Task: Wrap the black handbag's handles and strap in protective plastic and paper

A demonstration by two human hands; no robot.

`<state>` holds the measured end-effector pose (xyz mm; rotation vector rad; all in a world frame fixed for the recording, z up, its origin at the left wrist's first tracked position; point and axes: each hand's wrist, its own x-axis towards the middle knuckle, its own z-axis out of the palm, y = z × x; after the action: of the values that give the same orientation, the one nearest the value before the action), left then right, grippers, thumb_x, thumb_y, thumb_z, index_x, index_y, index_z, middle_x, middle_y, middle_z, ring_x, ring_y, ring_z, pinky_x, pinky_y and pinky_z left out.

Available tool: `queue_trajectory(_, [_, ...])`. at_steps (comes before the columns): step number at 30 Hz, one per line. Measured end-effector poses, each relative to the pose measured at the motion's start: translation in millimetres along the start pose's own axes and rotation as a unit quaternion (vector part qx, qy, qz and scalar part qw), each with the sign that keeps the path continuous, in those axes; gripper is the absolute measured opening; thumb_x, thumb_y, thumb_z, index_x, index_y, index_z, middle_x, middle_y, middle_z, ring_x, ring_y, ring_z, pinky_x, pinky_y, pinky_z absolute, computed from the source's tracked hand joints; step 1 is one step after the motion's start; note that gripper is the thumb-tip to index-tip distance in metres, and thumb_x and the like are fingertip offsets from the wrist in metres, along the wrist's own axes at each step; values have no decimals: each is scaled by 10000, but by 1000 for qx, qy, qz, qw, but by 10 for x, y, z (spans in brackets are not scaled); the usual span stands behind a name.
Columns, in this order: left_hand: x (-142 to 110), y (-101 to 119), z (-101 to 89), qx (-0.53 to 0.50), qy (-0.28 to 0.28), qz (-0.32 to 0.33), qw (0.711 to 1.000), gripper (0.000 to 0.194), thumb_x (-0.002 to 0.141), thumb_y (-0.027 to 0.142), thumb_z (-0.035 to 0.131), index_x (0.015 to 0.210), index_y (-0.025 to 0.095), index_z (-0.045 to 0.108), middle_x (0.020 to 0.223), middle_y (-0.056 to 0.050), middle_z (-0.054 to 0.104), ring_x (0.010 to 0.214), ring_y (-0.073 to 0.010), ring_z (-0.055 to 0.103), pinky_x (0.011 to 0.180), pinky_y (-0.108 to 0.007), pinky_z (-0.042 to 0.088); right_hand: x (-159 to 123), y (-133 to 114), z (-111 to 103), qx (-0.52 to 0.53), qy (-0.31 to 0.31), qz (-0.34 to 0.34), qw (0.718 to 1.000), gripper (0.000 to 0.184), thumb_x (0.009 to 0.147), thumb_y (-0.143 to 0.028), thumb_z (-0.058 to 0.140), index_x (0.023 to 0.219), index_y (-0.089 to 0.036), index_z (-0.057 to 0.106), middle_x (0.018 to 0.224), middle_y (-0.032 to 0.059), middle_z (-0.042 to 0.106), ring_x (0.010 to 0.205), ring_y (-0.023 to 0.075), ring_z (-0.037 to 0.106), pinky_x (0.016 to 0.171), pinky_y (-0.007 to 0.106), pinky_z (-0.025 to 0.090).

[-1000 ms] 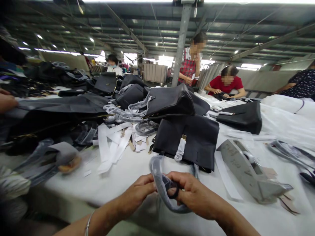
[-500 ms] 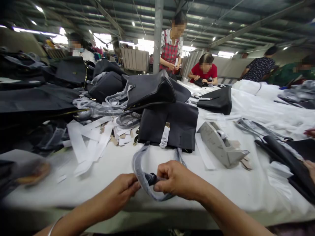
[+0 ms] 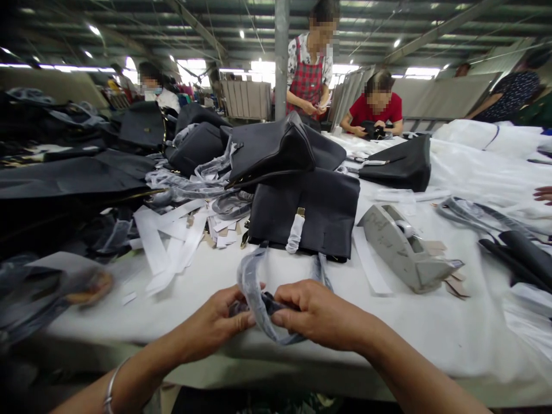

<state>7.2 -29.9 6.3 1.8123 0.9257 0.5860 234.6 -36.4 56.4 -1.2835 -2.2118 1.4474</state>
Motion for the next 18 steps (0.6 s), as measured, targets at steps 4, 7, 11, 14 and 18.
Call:
queue_trajectory(4, [53, 84, 18, -125, -8, 16, 992, 287, 860, 357, 601, 1040, 134, 619, 993, -66, 634, 934, -197, 567, 911, -331, 444, 36, 87, -50, 18, -27, 1, 999, 321, 920, -393, 453, 701, -161, 492, 619, -34, 425, 558, 79, 379, 510, 185, 304])
queue_trajectory(7, [97, 146, 68, -146, -7, 4, 989, 297, 779, 302, 681, 1001, 117, 610, 1016, -84, 626, 965, -220, 565, 913, -351, 445, 113, 153, -66, 98, -62, 58, 992, 431, 896, -527, 447, 675, -159, 489, 577, -24, 425, 489, 79, 365, 452, 192, 306])
queue_trajectory(11, [134, 136, 191, -143, 0, 11, 990, 302, 772, 280, 678, 1026, 134, 605, 971, -62, 620, 916, -201, 565, 870, -332, 452, 168, 155, -92, 131, -96, 54, 985, 495, 862, -612, 471, 663, -159, 484, 565, -26, 421, 462, 68, 343, 428, 185, 298])
queue_trajectory(14, [155, 100, 300, -224, -19, -5, 974, 270, 847, 370, 601, 943, 119, 623, 784, -27, 583, 687, -124, 531, 638, -235, 460, 174, 114, -126, 98, -78, 18, 992, 529, 871, -627, 456, 657, -147, 518, 563, -21, 423, 485, 68, 341, 444, 179, 290])
queue_trajectory(18, [171, 150, 472, -408, 59, -69, 909, 419, 692, 397, 754, 969, 124, 599, 659, 31, 515, 490, -55, 420, 434, -164, 345, 156, 80, -154, 41, -30, 59, 997, 640, 857, -701, 385, 530, -160, 482, 494, -3, 425, 459, 86, 344, 430, 194, 307])
